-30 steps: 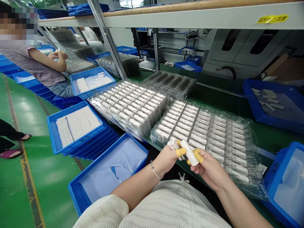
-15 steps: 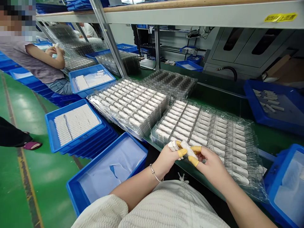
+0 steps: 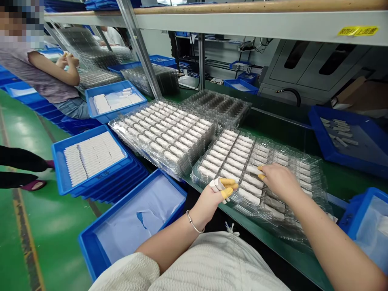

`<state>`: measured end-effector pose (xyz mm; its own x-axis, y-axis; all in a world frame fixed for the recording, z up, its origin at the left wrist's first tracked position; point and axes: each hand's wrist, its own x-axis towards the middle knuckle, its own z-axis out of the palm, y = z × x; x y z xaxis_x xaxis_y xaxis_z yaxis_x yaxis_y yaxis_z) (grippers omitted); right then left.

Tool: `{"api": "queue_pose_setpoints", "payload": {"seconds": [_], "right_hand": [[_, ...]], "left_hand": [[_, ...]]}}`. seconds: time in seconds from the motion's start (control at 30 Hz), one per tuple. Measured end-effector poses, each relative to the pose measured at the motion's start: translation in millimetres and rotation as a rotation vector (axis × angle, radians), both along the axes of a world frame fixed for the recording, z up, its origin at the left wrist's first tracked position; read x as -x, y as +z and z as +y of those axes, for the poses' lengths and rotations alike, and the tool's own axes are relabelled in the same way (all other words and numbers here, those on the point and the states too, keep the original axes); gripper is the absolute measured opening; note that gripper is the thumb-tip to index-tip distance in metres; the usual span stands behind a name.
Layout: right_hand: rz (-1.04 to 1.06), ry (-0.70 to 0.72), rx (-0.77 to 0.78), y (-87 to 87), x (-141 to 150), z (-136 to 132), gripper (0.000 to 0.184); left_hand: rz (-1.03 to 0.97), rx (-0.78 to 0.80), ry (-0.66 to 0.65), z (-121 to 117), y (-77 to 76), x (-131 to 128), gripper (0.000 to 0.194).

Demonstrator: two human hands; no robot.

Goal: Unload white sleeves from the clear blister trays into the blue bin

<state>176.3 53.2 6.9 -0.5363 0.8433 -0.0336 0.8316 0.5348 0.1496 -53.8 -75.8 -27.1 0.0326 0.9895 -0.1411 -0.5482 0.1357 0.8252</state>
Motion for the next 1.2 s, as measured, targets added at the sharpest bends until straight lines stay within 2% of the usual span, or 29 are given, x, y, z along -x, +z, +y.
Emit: {"api": "queue_pose_setpoints", "payload": {"seconds": [0.17,0.27,0.33,0.4,0.47,0.5,0.57,0.67,0.77,0.83,0.9,1.07,1.13,1.2], "right_hand": [[0.030,0.041,0.009,-1.3,5,-2,0.020],[0.244,0.004,0.002,9.9,11,-23,0.021],[0.552,-0.007,0.102,19.3,21,-48,0.021],[0.800,0.062,0.318,25.9,33,-77,0.020],[0.883,0.133,0.478,27.0,45,-101,0.015],[0.893,0.151,0.506,25.6,49,-109,0.012],[0.901,0.167,0.470,20.2,54,-120,0.008],[0.861,0.186,0.267,12.0,49,-124,0.011],[0.765,0.196,0.082,9.1,41,-127,0.015],[0.762,0.184,0.077,10.9,38,-129,0.016],[0.854,0.117,0.211,14.8,39,-130,0.016],[1.320,-0.229,0.929,22.6,42,-124,0.029],[1.432,-0.303,1.110,21.5,42,-122,0.036],[1.493,-0.347,1.206,18.3,43,-121,0.039]], "left_hand": [[-0.001,-0.041,-0.084,0,-4.5,0,0.040],[0.035,-0.068,-0.097,-1,-2.2,0,0.045],[0.021,-0.090,-0.098,-1,0.9,-1,0.049],[-0.018,-0.126,-0.142,-1,4.1,-3,0.055],[-0.027,-0.150,-0.213,-1,6.4,-5,0.058],[-0.020,-0.148,-0.251,-1,7.0,-5,0.058],[-0.006,-0.133,-0.306,-1,7.2,-6,0.059],[-0.024,-0.118,-0.363,0,7.2,-6,0.071],[-0.016,-0.124,-0.366,-1,11.6,-5,0.072],[-0.004,-0.130,-0.363,-3,17.5,-5,0.068],[0.015,-0.128,-0.339,-4,23.7,-6,0.061],[0.025,-0.108,-0.197,-4,24.8,-8,0.038],[0.000,-0.090,-0.154,-3,20.4,-9,0.036],[-0.023,-0.068,-0.132,-2,17.2,-9,0.036]]}}
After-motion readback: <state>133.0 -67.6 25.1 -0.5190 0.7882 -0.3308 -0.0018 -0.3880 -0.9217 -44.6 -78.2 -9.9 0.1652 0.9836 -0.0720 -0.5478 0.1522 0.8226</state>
